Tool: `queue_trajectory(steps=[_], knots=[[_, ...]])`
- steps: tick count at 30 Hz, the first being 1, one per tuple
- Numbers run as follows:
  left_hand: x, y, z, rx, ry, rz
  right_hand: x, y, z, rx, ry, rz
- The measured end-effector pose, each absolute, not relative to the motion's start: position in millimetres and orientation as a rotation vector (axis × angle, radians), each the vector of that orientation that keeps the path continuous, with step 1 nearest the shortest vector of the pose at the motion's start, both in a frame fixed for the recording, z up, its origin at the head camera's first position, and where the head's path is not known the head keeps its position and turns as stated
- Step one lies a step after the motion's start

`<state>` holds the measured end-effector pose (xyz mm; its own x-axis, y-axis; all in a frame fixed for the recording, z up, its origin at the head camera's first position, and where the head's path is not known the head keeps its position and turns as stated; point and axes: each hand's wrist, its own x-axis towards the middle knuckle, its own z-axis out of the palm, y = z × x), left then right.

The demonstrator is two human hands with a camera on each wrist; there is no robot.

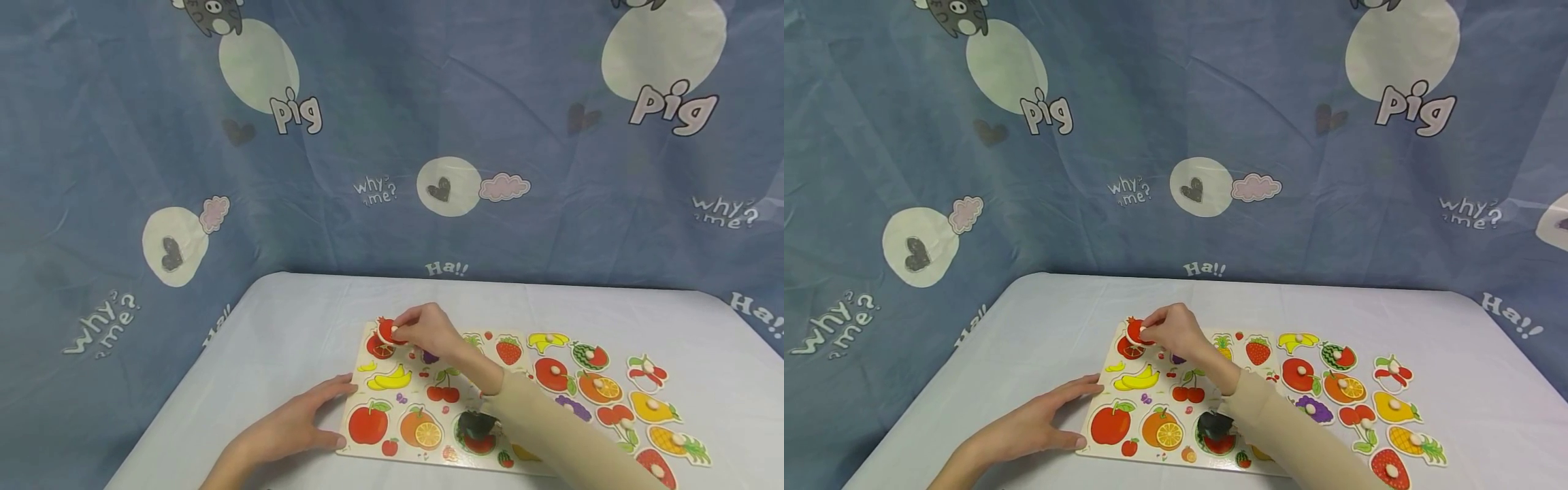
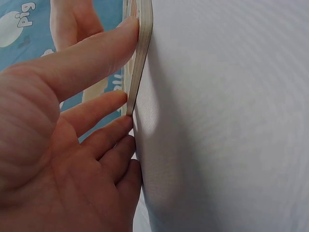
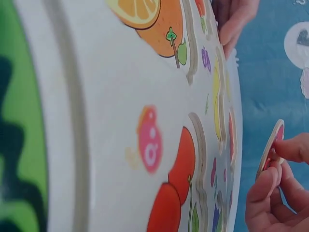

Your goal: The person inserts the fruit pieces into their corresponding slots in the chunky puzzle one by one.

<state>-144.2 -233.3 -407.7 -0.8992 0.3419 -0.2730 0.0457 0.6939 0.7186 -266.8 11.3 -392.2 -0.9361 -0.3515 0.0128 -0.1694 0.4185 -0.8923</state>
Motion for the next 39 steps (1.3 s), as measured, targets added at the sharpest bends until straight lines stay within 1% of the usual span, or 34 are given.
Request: queue_trajectory(steps=[20, 28, 39], knots=[[-144, -235, -409, 0.311, 2.520, 1.068, -269, -4, -395, -0.404, 2.478, -1.510], [-145, -234, -410, 0.302, 2.523, 1.052, -270, -6, -401, -0.454, 2.557, -1.431], [-144, -234, -409, 0.297, 2.519, 1.056, -271, -12, -400, -0.442, 2.631, -1.313]])
